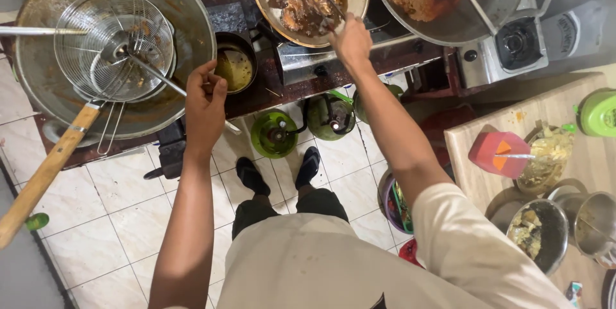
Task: The person fries breaded items in a pan of hot oil, removes them with tongs, and places them into a metal bowl. They also stir an orange mixture in a plastic container and handle a plate with breaded pieces before adding more to the pan.
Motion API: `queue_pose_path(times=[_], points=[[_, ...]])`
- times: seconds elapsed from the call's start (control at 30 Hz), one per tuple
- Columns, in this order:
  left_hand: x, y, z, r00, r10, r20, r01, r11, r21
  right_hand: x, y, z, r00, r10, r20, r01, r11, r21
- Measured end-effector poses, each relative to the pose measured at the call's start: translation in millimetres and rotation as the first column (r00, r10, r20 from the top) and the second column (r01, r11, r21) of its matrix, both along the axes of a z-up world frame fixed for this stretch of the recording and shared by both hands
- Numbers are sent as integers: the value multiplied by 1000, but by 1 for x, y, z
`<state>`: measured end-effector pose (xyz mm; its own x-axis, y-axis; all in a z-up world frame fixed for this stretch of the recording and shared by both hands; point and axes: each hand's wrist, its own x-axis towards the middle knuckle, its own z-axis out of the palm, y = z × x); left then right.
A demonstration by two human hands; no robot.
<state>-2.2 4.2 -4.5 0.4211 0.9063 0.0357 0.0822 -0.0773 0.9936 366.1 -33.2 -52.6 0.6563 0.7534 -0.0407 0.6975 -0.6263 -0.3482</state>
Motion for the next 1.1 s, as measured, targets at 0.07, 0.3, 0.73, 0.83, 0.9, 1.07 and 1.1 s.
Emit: queue_pose_path(times=[0.07,0.3,0.73,0.83,0.9,1.07,1.1], points=[[-5,-4,8,1000,-1,-3,1,1000,-17,6,25,-23,999,-15,-44,16,999,36],[-38,-9,3,997,49,-62,-54,996,-69,-16,72,-43,993,-66,-94,63,997,-41],[-45,1,10,997,75,12,-74,994,-84,-20,25,-17,998,-45,50,39,994,102],[-35,9,0,995,73,66,-67,993,-94,-30,-8,-3,998,-55,29,52,994,101],[-28,14,-10,994,57,94,-50,996,-75,-37,-27,2,994,-102,41,95,985,143],[-14,20,-15,987,26,157,-20,999,-40,-29,-64,-31,993,-111,34,101,971,216],[-14,21,-14,986,27,165,-18,998,-54,-28,-68,-39,993,-94,66,70,952,298]])
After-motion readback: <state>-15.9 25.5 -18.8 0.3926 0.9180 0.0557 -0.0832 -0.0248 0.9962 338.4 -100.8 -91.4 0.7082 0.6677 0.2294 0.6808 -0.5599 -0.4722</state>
